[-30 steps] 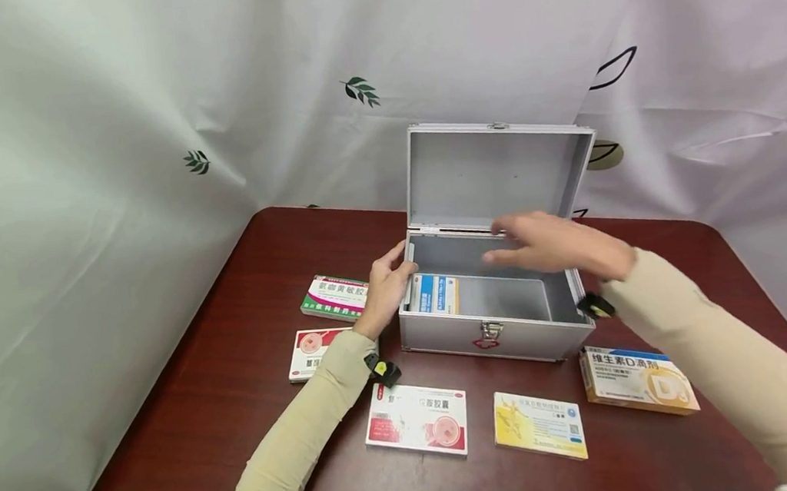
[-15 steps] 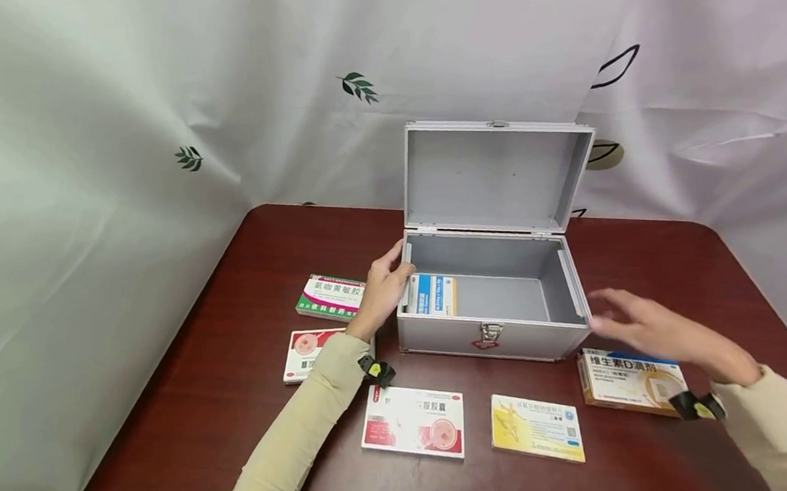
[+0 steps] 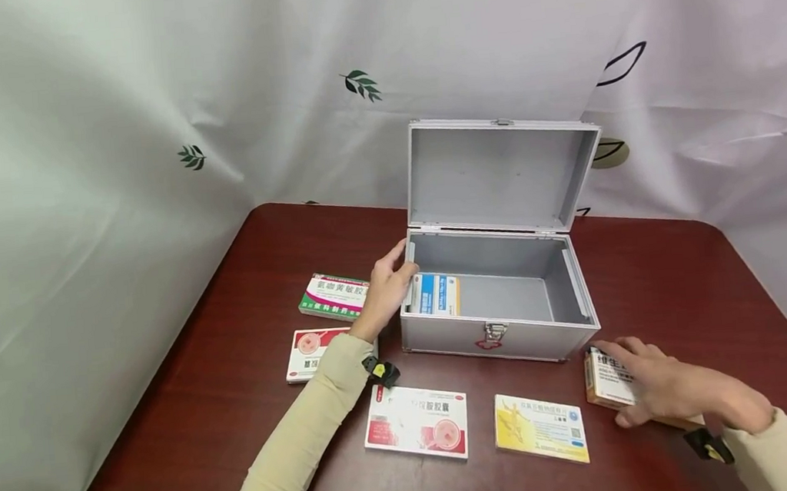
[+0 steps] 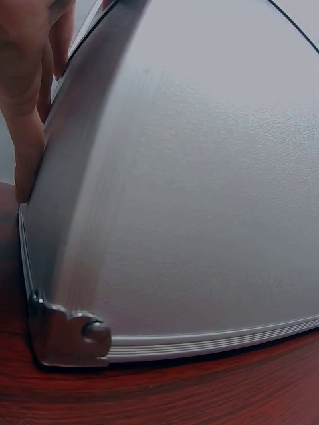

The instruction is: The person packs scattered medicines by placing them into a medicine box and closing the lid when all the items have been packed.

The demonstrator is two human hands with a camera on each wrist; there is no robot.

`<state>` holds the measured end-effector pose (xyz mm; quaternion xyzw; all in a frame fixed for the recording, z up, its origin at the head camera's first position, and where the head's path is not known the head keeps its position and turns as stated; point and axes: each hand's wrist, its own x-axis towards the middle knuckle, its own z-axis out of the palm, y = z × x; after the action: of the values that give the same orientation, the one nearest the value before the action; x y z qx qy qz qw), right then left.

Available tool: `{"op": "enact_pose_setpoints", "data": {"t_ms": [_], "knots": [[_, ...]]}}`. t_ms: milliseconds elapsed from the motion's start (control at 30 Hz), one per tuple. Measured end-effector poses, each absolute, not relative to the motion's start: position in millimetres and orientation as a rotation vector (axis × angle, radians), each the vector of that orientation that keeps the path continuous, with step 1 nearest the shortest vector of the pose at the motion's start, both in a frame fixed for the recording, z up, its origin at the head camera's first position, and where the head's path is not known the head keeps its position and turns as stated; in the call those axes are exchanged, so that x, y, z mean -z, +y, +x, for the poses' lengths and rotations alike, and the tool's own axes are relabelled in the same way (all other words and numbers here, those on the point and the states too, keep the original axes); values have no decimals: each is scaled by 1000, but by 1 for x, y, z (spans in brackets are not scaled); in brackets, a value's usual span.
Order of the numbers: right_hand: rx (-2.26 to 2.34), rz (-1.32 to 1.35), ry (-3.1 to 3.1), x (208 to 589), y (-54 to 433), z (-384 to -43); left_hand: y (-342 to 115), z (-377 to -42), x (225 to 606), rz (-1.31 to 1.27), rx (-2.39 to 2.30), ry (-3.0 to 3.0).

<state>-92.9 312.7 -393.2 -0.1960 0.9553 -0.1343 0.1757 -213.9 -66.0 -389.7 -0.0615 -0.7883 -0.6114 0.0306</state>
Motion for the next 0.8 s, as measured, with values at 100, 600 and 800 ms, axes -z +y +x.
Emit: {"op": "enact_pose_setpoints", "data": {"t_ms": [100, 600, 800], "knots": [[382, -543, 2711, 390, 312, -98, -67, -214, 390, -184, 1888, -2428], [307, -466, 2888, 323, 331, -129, -67, -213, 389, -171, 1893, -2433], [291, -458, 2981, 279, 309, -148, -67, -213, 389, -180, 1876, -2447]]}}
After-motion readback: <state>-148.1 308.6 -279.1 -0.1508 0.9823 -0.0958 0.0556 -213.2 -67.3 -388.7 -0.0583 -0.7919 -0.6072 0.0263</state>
